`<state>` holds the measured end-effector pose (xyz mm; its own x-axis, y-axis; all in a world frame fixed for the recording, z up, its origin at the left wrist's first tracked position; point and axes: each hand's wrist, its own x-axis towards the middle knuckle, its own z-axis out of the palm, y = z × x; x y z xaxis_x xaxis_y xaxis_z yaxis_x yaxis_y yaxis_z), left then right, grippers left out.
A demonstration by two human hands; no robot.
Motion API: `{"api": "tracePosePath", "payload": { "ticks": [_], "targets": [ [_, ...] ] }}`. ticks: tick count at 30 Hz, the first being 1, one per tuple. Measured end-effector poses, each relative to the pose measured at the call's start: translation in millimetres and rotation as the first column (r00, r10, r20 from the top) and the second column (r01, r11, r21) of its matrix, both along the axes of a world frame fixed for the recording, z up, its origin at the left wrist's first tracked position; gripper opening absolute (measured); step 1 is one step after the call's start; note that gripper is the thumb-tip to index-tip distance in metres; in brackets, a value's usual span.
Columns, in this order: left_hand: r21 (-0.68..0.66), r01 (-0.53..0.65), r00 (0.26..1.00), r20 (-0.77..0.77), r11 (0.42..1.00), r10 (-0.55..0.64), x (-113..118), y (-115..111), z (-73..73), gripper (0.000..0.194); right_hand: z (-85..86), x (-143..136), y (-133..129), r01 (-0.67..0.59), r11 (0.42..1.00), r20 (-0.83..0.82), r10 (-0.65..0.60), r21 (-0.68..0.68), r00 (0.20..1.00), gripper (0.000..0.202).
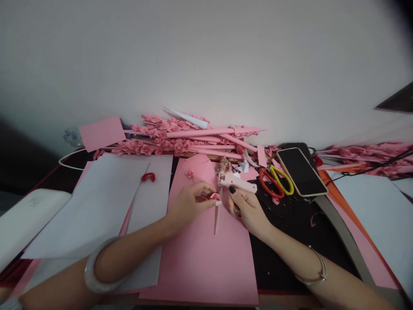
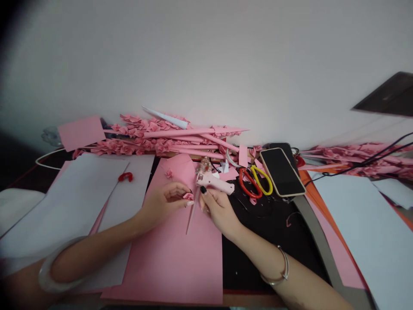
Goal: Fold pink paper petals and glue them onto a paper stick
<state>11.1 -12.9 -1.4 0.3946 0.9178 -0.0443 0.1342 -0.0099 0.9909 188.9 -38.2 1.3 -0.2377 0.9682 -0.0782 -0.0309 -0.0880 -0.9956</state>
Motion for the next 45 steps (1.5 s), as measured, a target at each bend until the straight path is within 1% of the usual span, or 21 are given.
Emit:
{"api": "tracePosePath", "payload": {
  "ticks": [3,6,10,14,16,17,19,20,22,23,26,28,31,33,38,40,45],
  "targets": [
    [0.006,0.005,1.000,0.005,1.000,-0.005,-0.2,-0.1,0.6,0.015,0.2,-0.5,1.4,-0.049,0.998,-0.136,0.043,-0.036,0.990,0.046],
    [0.007,0.007,1.000,0.008,1.000,-0.007,-0.2,-0.1,0.9,0.015,3.5,-2.7,3.1,-0.063,0.994,-0.233,0.040,-0.094,0.972,0.042],
    [0.021,0.005,1.000,0.001,1.000,-0.005,0.0,0.2,-0.3,0.016,8.5,-5.5,4.7,-0.052,0.989,-0.265,0.014,-0.139,0.964,0.039],
    [0.026,-0.001,1.000,-0.002,1.000,0.001,-0.1,0.4,-1.3,0.016,7.5,-6.0,4.3,-0.075,0.986,-0.249,0.036,-0.149,0.968,0.038],
    [0.021,0.003,1.000,-0.003,1.000,-0.003,-0.3,0.3,-1.2,0.016,5.7,-5.1,3.0,-0.053,0.992,-0.196,0.030,-0.110,0.980,0.037],
    [0.020,0.007,1.000,-0.006,1.000,-0.007,-0.3,0.1,-1.0,0.016,5.0,-4.4,2.2,-0.025,0.997,-0.137,0.015,-0.068,0.990,0.035],
    [0.025,0.016,1.000,-0.023,1.000,-0.015,-0.4,-0.7,-0.6,0.015,4.8,-3.0,0.1,0.040,0.997,0.033,-0.043,0.069,0.999,0.029],
    [0.032,0.020,0.999,-0.033,0.999,-0.019,-0.3,-1.2,-0.4,0.015,5.2,-2.4,-0.9,0.058,0.987,0.121,-0.077,0.151,0.990,0.024],
    [0.040,0.029,0.999,-0.039,0.999,-0.027,-0.1,-2.6,-0.3,0.016,6.8,-2.0,-2.6,0.052,0.953,0.253,-0.132,0.300,0.958,0.013],
    [0.039,0.034,0.999,-0.034,0.999,-0.033,0.1,-3.4,-0.3,0.018,7.8,-2.2,-3.1,0.033,0.936,0.298,-0.144,0.350,0.944,0.009],
    [0.039,0.063,0.998,-0.022,0.997,-0.062,0.8,-5.7,0.2,0.022,9.8,-3.6,-3.5,-0.009,0.911,0.389,-0.167,0.413,0.906,0.006],
    [0.048,0.071,0.997,-0.043,0.996,-0.069,1.3,-7.0,0.9,0.022,9.5,-4.5,-3.5,-0.005,0.914,0.416,-0.180,0.406,0.891,0.011],
    [0.062,0.061,0.995,-0.077,0.996,-0.056,1.7,-8.4,1.5,0.020,6.7,-4.6,-3.7,0.009,0.929,0.417,-0.175,0.370,0.892,0.019],
    [0.067,0.061,0.995,-0.081,0.996,-0.055,1.6,-8.9,1.0,0.018,5.0,-4.3,-3.6,0.002,0.945,0.405,-0.142,0.328,0.903,0.020],
    [0.097,0.064,0.993,-0.109,0.993,-0.053,0.7,-8.8,-0.4,0.015,5.5,-4.1,-0.1,-0.032,0.984,0.346,-0.031,0.174,0.938,0.019],
    [0.114,0.062,0.993,-0.110,0.991,-0.049,0.5,-8.2,0.1,0.013,6.3,-4.3,1.5,-0.023,0.987,0.321,-0.030,0.159,0.947,0.019],
    [0.139,0.061,0.990,-0.135,0.988,-0.042,0.2,-7.3,1.5,0.010,6.4,-4.6,2.3,0.031,0.987,0.310,-0.079,0.156,0.947,0.017]
  ]
}}
